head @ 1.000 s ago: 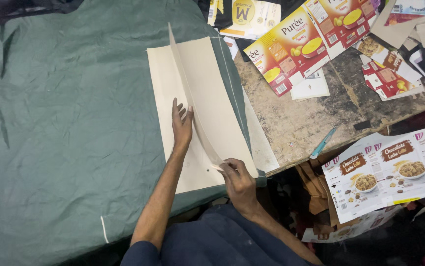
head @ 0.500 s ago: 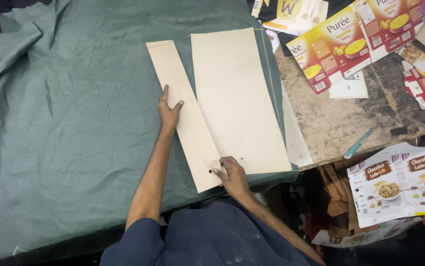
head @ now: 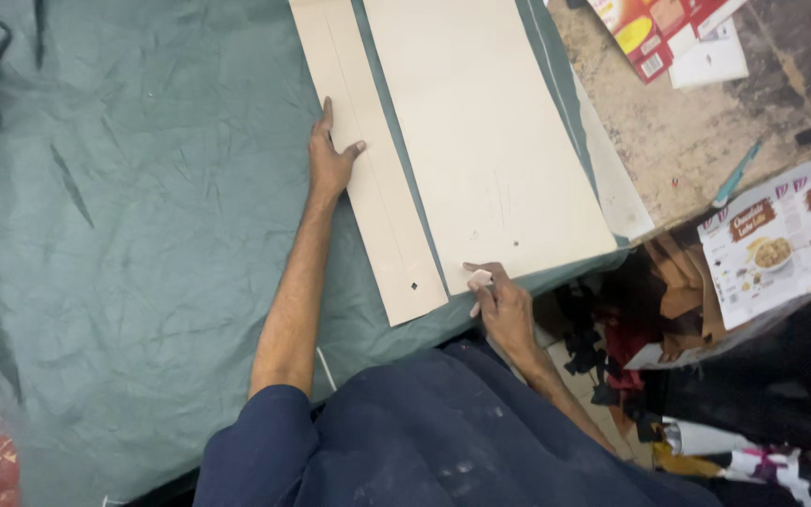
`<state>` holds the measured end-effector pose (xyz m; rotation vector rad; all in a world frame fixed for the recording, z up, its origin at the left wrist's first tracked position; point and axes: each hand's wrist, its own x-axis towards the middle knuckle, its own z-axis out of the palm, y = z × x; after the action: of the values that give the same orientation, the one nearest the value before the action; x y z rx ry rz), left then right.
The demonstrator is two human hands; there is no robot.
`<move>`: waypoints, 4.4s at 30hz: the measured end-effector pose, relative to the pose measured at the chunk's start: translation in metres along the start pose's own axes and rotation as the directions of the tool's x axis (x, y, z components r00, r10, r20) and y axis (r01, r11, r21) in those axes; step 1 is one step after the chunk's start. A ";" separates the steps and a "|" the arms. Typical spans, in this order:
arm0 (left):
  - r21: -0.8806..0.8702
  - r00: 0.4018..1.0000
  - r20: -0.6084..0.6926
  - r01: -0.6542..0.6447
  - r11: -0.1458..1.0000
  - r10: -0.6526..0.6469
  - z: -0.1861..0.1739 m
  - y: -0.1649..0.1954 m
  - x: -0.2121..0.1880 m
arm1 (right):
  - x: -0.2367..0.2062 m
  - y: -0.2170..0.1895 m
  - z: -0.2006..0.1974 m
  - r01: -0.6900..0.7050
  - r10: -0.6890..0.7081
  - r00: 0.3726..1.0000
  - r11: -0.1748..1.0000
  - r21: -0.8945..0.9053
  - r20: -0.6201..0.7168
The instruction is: The person lays a large green fabric flat on a work table and smooths it with their hands. They position rectangular paper pattern pieces on the fabric, aligning them with chalk marks, and use a chalk stick to draw reference lines and marks on the fabric around the patterns, repositioning the patterns and fabric as they work.
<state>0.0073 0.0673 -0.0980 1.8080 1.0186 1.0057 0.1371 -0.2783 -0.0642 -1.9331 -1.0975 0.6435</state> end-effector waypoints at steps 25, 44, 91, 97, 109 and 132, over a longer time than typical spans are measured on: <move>0.449 0.987 -0.130 -0.031 0.893 0.099 0.024 -0.030 -0.008 | -0.063 0.060 0.055 0.448 -0.365 0.894 0.742 -0.499 0.259; 0.444 0.995 -0.093 0.081 0.893 -0.044 0.023 -0.052 -0.001 | -0.068 0.060 0.066 0.404 -0.303 0.914 0.742 -0.536 0.269; 0.615 0.982 -0.088 0.186 0.766 -0.168 -0.004 0.007 0.003 | -0.057 0.001 0.049 0.104 -0.014 0.978 0.898 -0.428 0.208; 0.863 0.975 0.206 -0.145 0.484 -0.076 0.001 0.002 0.039 | -0.056 -0.003 0.048 0.105 -0.008 0.976 0.894 -0.436 0.219; 0.829 0.791 0.477 -0.261 0.495 -0.382 0.000 -0.001 0.103 | -0.025 0.004 0.036 0.042 -0.071 0.980 0.987 -0.155 -0.185; 0.854 0.811 0.461 -0.295 0.428 -0.361 0.014 -0.025 0.113 | 0.041 0.004 0.074 0.320 -0.394 0.917 0.823 -0.469 -0.066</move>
<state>0.0538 0.1748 -0.0982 2.6947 1.2684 -0.3928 0.1048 -0.2144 -0.1096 -2.0273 -1.5568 0.0151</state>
